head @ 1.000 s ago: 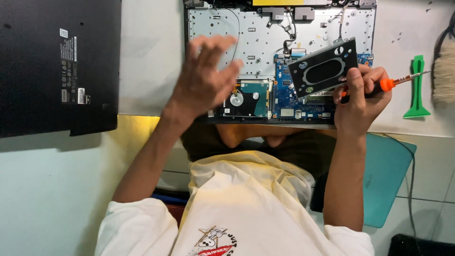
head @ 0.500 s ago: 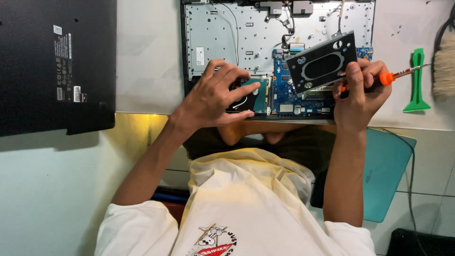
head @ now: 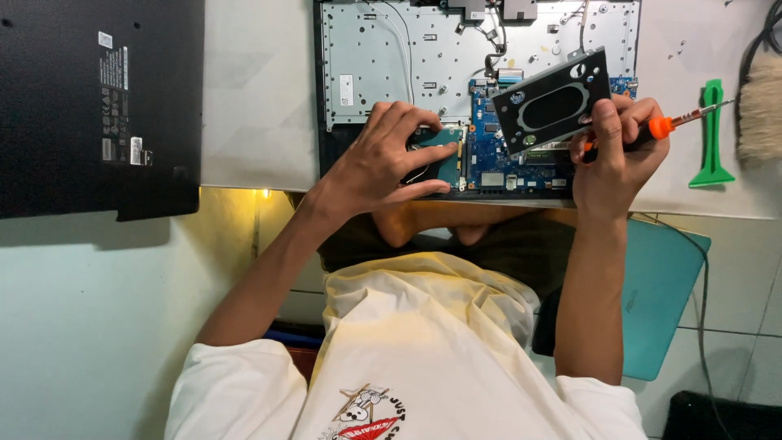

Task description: The person is reinstalling a hard drive into its caddy and then mounting it inside a laptop chassis using a screwdriver.

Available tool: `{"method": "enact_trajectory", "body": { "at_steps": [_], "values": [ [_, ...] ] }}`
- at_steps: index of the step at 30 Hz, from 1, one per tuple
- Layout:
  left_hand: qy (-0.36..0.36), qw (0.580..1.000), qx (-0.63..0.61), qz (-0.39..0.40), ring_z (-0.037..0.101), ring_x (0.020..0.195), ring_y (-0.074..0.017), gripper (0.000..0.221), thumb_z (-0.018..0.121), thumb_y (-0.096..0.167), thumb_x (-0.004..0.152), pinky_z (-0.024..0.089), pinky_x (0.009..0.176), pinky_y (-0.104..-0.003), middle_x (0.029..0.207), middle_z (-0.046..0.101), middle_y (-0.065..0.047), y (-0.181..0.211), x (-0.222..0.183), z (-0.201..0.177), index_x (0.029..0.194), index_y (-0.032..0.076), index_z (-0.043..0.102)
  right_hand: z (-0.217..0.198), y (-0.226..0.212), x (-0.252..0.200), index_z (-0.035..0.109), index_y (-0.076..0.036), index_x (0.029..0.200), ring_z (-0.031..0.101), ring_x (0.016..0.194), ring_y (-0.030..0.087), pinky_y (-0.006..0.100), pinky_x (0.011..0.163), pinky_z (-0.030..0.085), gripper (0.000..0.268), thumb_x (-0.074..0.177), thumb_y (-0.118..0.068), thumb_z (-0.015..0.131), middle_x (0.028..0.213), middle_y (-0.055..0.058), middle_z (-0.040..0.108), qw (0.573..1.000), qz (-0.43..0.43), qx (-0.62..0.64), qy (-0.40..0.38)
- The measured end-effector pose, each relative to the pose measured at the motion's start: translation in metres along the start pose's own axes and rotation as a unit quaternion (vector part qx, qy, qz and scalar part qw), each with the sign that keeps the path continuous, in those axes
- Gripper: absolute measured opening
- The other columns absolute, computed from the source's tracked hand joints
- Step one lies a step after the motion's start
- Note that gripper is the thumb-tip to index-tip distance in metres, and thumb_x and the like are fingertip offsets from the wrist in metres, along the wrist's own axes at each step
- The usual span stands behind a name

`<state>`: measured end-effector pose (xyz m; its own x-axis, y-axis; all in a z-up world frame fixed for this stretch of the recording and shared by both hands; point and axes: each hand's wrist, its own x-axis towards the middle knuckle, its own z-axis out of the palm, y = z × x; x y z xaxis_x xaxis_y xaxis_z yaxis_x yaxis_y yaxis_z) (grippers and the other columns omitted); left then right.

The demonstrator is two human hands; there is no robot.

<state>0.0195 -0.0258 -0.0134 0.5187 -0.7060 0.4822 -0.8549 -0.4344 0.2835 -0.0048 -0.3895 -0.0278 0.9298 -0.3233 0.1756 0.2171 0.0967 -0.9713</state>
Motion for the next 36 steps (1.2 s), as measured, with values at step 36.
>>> {"method": "enact_trajectory", "body": {
  "at_steps": [36],
  "values": [
    [-0.093,0.992,-0.011,-0.088,0.057,0.11,-0.0278,0.064,0.108,0.034,0.091,0.043,0.104,-0.047,0.12,0.06,-0.006,0.011,0.032,-0.042,0.122,0.012,0.057,-0.002,0.005,0.0,0.043,-0.018,0.098,0.054,0.066,0.015,0.03,0.054,0.051,0.048,0.123,-0.015,0.083,0.11,0.005,0.063,1.0,0.0,0.016,-0.007]
  ]
}}
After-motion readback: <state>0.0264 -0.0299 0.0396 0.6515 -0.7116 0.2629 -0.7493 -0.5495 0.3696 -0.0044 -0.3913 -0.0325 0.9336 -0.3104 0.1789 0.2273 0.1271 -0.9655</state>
